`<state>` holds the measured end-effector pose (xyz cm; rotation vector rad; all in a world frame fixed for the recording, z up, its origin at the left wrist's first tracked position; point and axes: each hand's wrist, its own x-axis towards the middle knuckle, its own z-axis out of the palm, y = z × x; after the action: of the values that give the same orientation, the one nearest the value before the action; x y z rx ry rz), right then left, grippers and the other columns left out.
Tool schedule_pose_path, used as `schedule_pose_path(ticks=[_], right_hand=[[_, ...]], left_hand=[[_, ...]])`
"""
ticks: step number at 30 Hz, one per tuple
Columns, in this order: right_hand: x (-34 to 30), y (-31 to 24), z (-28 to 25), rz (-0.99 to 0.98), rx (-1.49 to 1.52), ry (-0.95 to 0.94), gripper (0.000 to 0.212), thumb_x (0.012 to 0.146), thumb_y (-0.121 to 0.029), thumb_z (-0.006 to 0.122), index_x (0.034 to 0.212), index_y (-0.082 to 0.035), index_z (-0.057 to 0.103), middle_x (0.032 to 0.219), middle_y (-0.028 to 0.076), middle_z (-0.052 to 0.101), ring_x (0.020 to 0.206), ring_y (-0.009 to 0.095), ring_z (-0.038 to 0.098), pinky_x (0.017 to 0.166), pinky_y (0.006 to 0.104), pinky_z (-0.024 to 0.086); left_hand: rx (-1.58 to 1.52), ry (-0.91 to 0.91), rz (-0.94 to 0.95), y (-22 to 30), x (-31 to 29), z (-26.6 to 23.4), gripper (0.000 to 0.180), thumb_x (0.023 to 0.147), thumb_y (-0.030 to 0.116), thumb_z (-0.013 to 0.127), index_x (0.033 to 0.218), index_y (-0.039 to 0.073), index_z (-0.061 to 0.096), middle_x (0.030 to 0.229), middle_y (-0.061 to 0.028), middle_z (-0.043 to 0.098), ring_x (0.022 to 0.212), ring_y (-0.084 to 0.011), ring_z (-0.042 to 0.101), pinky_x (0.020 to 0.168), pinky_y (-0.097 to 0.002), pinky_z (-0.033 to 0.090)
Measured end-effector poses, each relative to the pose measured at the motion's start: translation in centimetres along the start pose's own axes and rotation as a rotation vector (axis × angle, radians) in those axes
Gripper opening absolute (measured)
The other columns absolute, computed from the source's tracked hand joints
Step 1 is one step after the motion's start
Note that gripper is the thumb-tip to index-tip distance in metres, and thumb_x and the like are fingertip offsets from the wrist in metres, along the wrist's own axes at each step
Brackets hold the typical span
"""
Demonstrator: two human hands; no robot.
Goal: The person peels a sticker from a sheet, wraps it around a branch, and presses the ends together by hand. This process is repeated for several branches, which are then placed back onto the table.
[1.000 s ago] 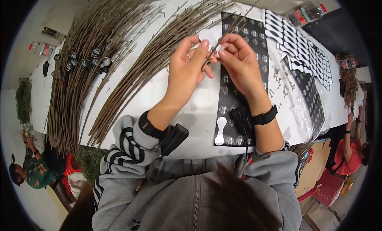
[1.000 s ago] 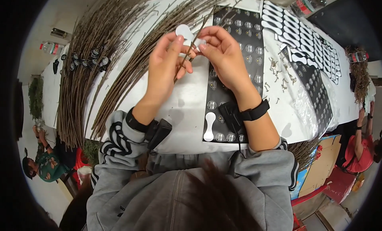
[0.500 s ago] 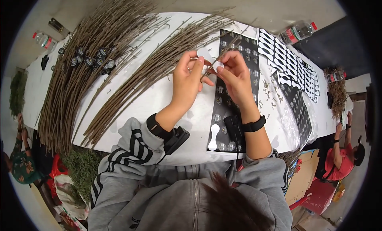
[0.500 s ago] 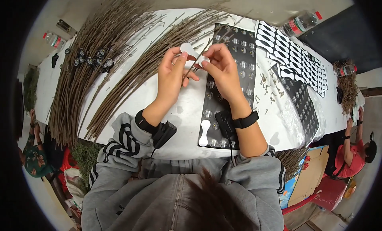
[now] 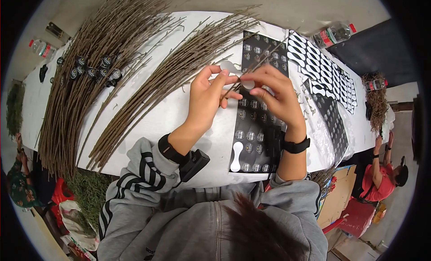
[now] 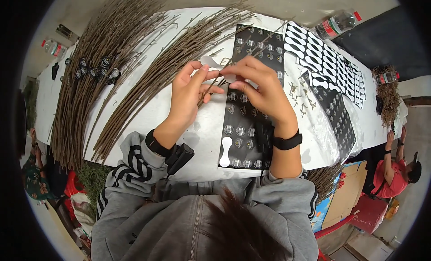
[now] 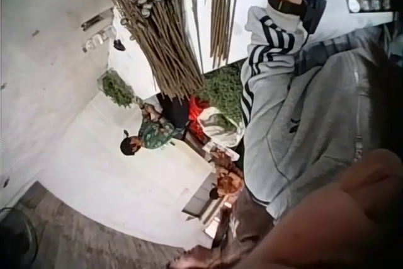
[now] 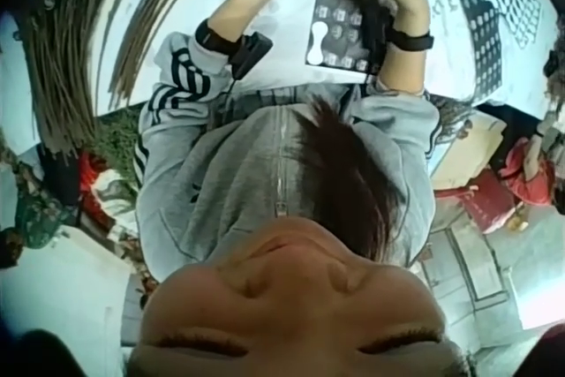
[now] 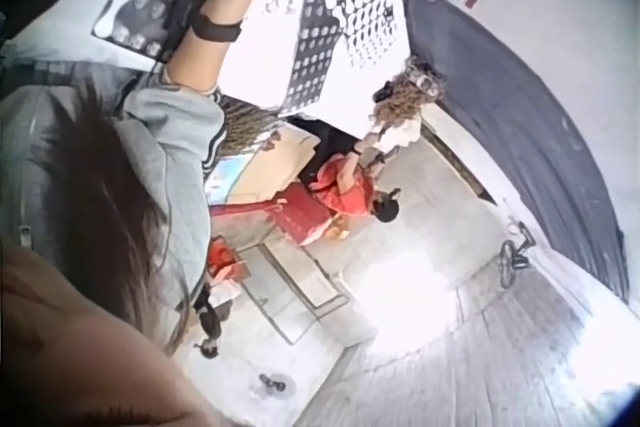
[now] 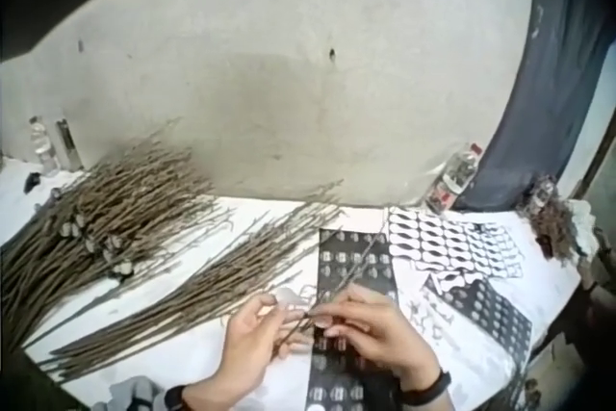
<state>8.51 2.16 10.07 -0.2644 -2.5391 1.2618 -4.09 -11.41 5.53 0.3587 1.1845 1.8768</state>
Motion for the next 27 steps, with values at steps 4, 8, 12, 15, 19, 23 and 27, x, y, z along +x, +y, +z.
schedule_pose_path(ticks=[4,8,12,15,19,23,27], right_hand=[[0.5,-0.7,0.5,-0.360,-0.305,0.184,0.035,0.068,0.016,0.057,0.096,-0.002,0.066,0.097,0.010,0.061,0.098,0.025,0.060,0.080,0.0320,0.050],[0.4,-0.6,0.6,-0.364,-0.300,0.189,0.033,0.064,0.017,0.056,0.090,0.000,0.065,0.098,0.010,0.063,0.100,0.028,0.061,0.078,0.0333,0.051],[0.4,0.4,0.6,-0.331,-0.289,0.272,0.024,0.065,0.016,0.058,0.083,0.001,0.062,0.095,0.009,0.064,0.099,0.028,0.063,0.077,0.0340,0.052],[0.5,0.6,0.6,-0.345,-0.271,0.272,0.021,0.065,0.015,0.059,0.080,0.001,0.061,0.092,0.009,0.064,0.098,0.028,0.063,0.078,0.0337,0.052],[0.7,0.8,0.5,-0.389,-0.282,0.271,0.019,0.066,0.014,0.060,0.080,0.001,0.060,0.089,0.009,0.064,0.097,0.028,0.063,0.078,0.0332,0.052],[0.7,0.9,0.8,-0.387,-0.269,0.266,0.017,0.067,0.014,0.060,0.079,0.001,0.060,0.089,0.009,0.065,0.097,0.028,0.064,0.078,0.0332,0.052],[0.7,0.8,0.9,-0.356,-0.225,0.261,0.018,0.068,0.015,0.059,0.079,0.001,0.060,0.089,0.010,0.065,0.099,0.029,0.063,0.079,0.0335,0.052]], left_hand=[[0.002,-0.043,-0.031,0.1,-0.4,0.3,0.024,0.097,0.022,0.048,0.108,0.001,0.042,0.100,-0.0220,0.065,0.065,-0.0207,0.068,0.041,-0.0194,0.036],[0.005,-0.102,-0.067,-0.1,-0.6,0.4,0.024,0.098,0.023,0.047,0.109,0.002,0.042,0.099,-0.0220,0.065,0.065,-0.0192,0.067,0.042,-0.0188,0.036],[0.005,-0.129,-0.091,-0.1,-0.6,0.4,0.025,0.097,0.023,0.047,0.110,0.002,0.043,0.100,-0.0226,0.065,0.063,-0.0187,0.066,0.042,-0.0189,0.035],[-0.011,-0.130,-0.108,0.1,-0.6,0.3,0.025,0.097,0.024,0.048,0.110,0.002,0.045,0.100,-0.0217,0.065,0.064,-0.0195,0.066,0.043,-0.0190,0.035],[-0.076,-0.130,-0.139,0.6,-0.8,0.4,0.026,0.096,0.024,0.049,0.111,0.002,0.049,0.101,-0.0190,0.064,0.065,-0.0202,0.066,0.043,-0.0185,0.034],[-0.097,-0.111,-0.127,0.5,-0.8,0.6,0.033,0.095,0.026,0.052,0.114,-0.001,0.050,0.100,-0.0177,0.064,0.059,-0.0183,0.065,0.041,-0.0177,0.033],[0.005,-0.050,-0.081,0.2,-0.7,0.9,0.036,0.095,0.027,0.054,0.115,-0.003,0.051,0.101,-0.0168,0.063,0.059,-0.0192,0.066,0.039,-0.0178,0.031]])
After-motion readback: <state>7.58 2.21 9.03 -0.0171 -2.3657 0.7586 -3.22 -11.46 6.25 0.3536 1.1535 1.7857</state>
